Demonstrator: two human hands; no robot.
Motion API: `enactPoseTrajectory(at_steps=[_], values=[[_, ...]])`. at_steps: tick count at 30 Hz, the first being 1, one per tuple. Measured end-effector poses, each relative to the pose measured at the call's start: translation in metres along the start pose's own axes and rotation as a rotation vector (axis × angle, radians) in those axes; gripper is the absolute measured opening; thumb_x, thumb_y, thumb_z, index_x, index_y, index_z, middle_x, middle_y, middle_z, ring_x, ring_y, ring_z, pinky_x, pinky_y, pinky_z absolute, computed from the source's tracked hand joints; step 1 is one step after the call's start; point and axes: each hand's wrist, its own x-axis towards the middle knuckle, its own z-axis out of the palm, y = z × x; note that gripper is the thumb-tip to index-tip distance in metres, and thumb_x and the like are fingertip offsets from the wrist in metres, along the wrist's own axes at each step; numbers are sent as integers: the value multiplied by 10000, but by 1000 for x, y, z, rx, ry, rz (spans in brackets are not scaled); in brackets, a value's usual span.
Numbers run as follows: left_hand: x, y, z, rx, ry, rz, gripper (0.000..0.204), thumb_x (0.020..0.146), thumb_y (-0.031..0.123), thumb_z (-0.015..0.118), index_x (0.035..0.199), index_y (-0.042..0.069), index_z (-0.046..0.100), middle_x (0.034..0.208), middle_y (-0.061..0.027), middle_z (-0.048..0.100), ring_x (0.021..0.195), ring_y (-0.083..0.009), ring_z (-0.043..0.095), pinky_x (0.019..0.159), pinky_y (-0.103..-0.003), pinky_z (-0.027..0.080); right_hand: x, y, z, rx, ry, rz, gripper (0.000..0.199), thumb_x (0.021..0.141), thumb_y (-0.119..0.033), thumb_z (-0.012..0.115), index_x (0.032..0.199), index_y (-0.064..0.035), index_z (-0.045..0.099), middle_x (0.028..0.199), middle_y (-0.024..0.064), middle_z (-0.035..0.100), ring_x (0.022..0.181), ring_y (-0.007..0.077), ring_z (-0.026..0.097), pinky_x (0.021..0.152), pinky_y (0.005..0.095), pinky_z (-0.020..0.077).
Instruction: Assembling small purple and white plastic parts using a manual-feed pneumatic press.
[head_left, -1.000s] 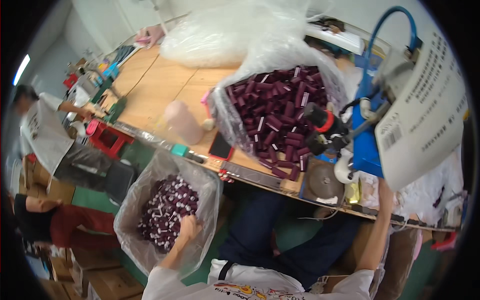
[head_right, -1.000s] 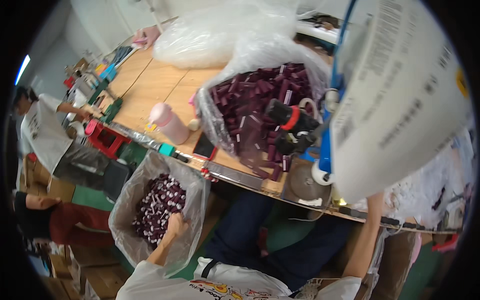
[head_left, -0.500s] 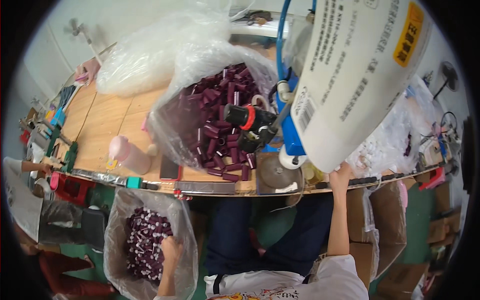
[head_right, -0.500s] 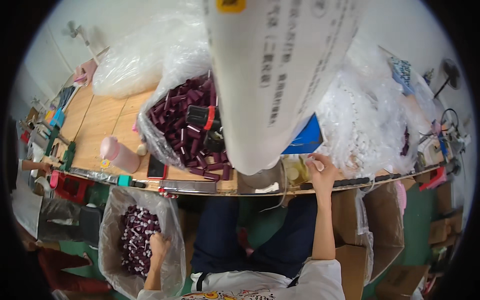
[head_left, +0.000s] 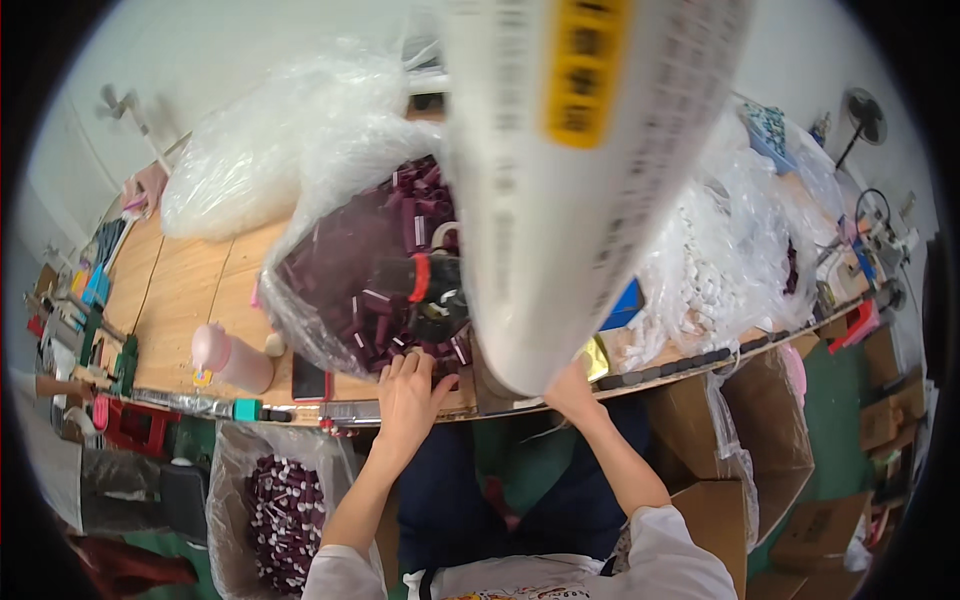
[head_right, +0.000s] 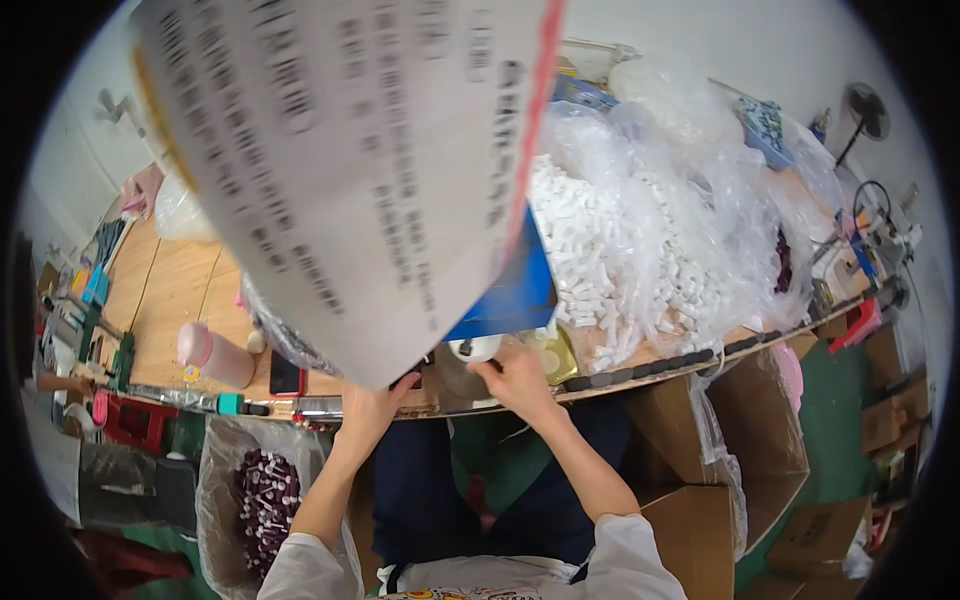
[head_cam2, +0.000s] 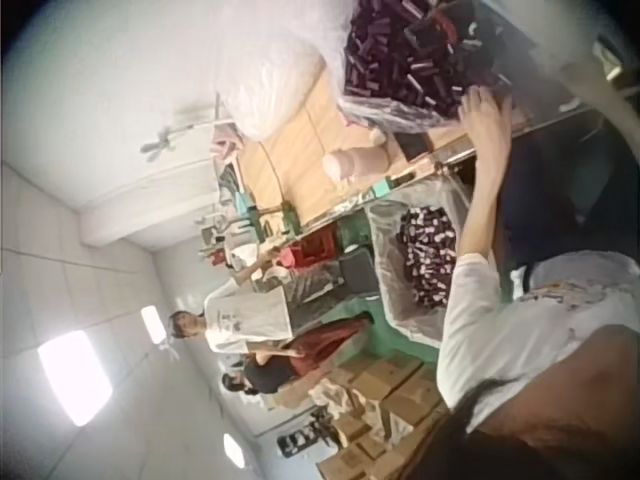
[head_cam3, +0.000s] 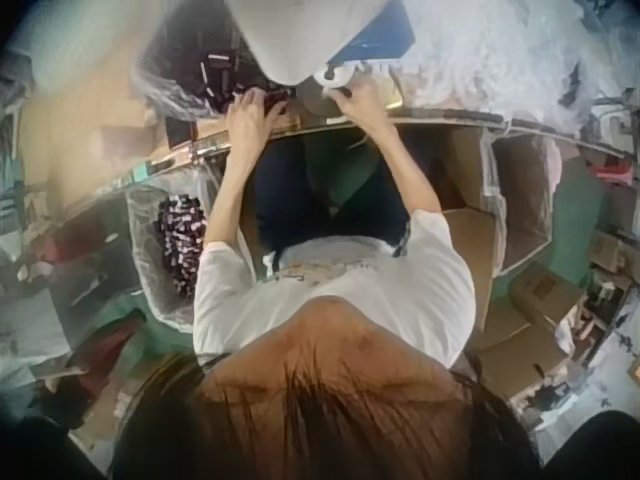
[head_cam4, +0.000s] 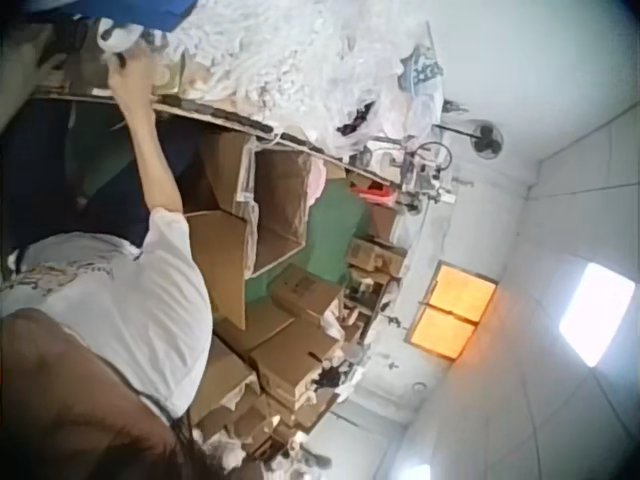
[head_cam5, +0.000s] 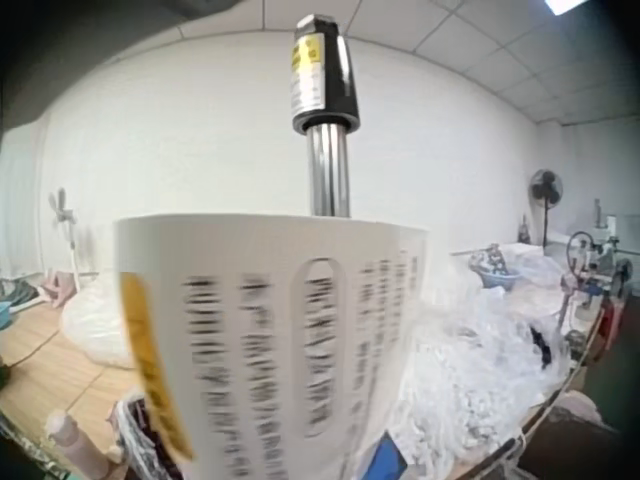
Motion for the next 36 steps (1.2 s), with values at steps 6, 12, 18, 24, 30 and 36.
enactPoseTrajectory(at_steps=[6,12,18,24,30,36], values=[[30,16,8,175,10,150,351,741,246,826,972,25,683,850,-127,701,910,-342,666,782,-451,525,3,0,2,-204,63,-218,271,746,-80,775,1003,-33,701,961,137,687,956,361,629,869,448,494],[37,13,0,-70,25,-81,371,735,136,814,1081,29,731,898,-143,726,767,-276,691,693,-384,542,-1,33,0,-72,24,-197,164,773,-90,741,891,-9,662,864,128,651,904,330,614,840,425,486],[32,21,17,-811,107,-144,340,853,-30,750,1183,-70,680,1021,-74,702,881,-125,666,797,-263,542,-4,107,-166,-635,588,97,214,789,56,594,946,-43,700,897,179,684,874,355,662,778,445,513],[50,70,30,-490,-78,-4,289,816,0,780,1100,5,729,992,-112,747,842,-181,697,765,-307,525,-21,150,-228,-659,157,195,166,784,41,624,938,-1,669,892,216,656,873,418,635,768,469,499],[40,62,32,-596,14,130,327,769,11,808,1083,9,720,954,-126,735,812,-208,696,739,-312,522,-27,150,-235,-664,201,161,130,796,60,624,924,43,638,880,223,627,842,428,628,750,458,502],[35,64,40,-560,87,169,334,817,-28,771,1138,2,684,1011,-119,723,902,-170,686,809,-293,523,-31,112,-211,-407,479,293,104,820,37,674,919,14,651,936,162,670,842,271,675,737,358,528]])
